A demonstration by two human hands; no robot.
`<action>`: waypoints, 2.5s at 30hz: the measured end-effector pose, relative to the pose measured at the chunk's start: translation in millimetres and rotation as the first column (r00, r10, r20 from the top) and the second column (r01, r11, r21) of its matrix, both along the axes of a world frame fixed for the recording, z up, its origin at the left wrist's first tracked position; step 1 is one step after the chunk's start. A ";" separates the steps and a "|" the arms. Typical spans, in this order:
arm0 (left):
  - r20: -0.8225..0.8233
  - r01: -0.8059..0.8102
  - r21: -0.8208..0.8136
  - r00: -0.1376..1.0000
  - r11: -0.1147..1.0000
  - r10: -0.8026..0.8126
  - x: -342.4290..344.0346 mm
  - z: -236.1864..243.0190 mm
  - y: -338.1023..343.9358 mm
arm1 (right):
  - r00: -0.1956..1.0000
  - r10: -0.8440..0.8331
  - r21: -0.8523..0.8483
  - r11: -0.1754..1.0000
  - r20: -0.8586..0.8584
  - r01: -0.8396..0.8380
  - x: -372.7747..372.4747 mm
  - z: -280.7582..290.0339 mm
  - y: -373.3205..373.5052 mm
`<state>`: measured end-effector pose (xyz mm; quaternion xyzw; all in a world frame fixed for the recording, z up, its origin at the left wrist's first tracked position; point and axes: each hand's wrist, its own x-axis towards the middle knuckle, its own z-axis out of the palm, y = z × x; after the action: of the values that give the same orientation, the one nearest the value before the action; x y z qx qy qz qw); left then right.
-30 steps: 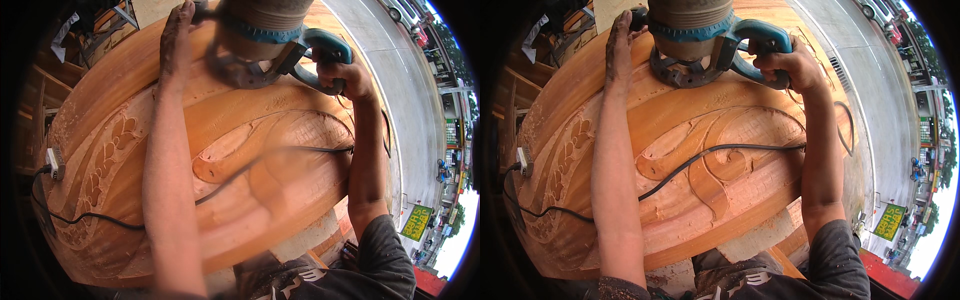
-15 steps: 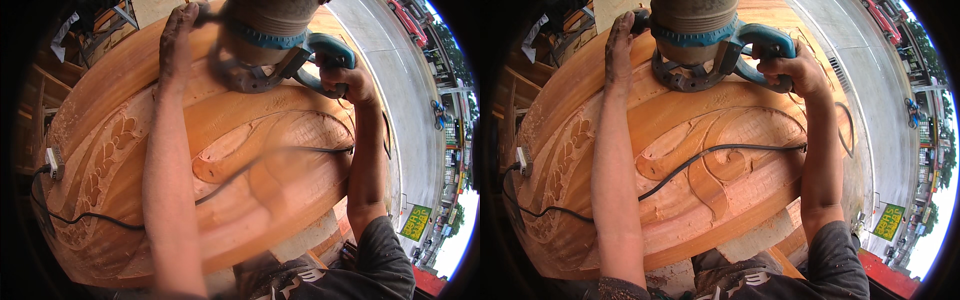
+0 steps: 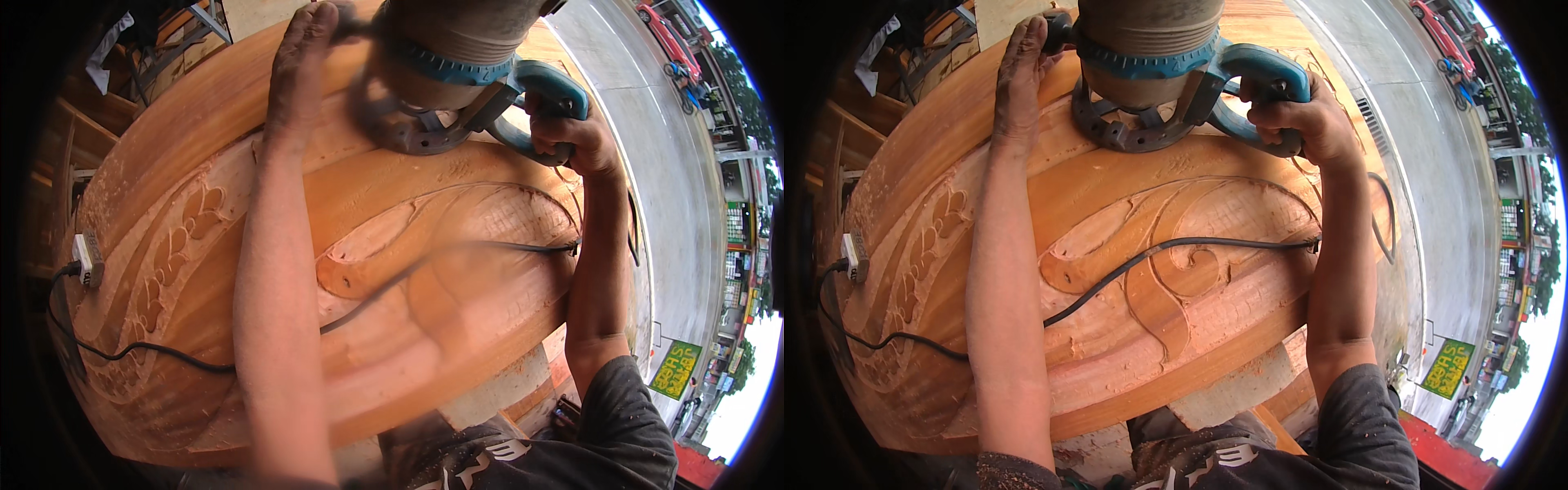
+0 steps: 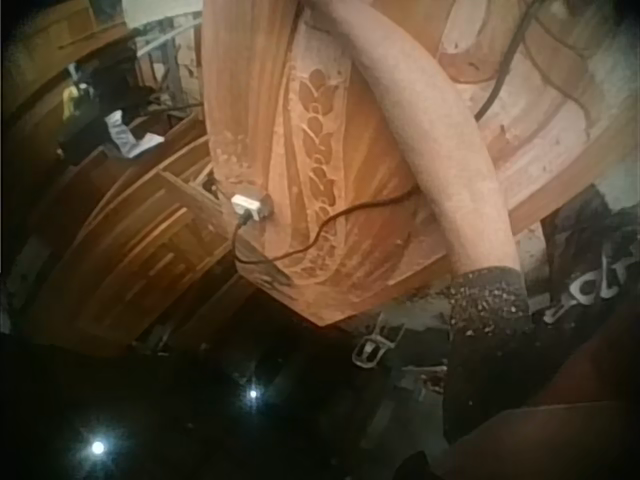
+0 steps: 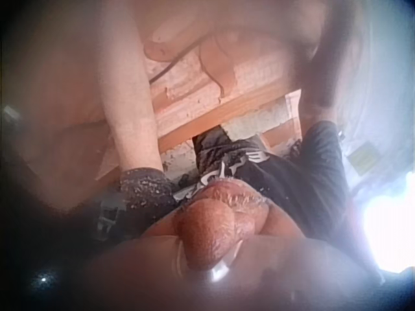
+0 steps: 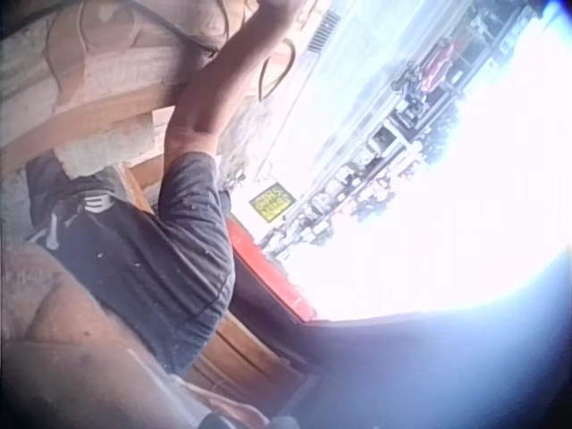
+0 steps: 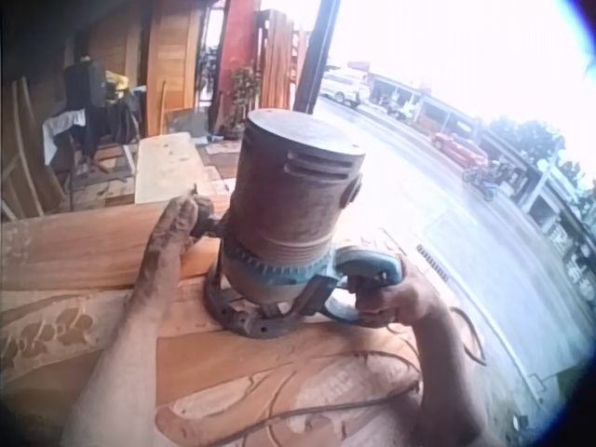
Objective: The person uses a wood router to carve a decorative design into a large wooden door. They guide the router along pre-sketched lines by hand, periodically adjusting the tool and clearing wood shavings.
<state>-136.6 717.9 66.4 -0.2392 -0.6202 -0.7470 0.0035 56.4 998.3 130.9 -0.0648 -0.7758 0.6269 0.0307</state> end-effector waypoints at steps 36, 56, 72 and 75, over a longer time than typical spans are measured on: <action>0.107 0.020 -0.018 0.994 1.000 -0.018 -2.3 10.8 7.8 | 0.996 0.093 -0.079 0.992 -0.004 -0.093 -20.1 1.4 4.5; 0.064 -0.012 -0.047 0.998 0.999 0.015 -11.3 9.9 16.1 | 0.999 0.040 -0.085 0.996 0.014 -0.039 -22.9 3.1 4.9; 0.143 -0.013 0.021 0.990 1.000 0.010 -18.1 -0.8 15.3 | 1.000 -0.014 -0.025 1.000 0.015 0.014 -12.5 3.3 -1.7; 0.132 -0.003 0.043 0.991 0.999 -0.003 -18.3 -2.2 15.7 | 0.999 -0.029 -0.025 0.999 0.027 0.030 -9.7 3.7 -1.8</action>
<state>-154.9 733.6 64.2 -0.1889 -0.6030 -0.7744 -0.0324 46.7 996.5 134.7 -0.0849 -0.7671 0.6353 0.0287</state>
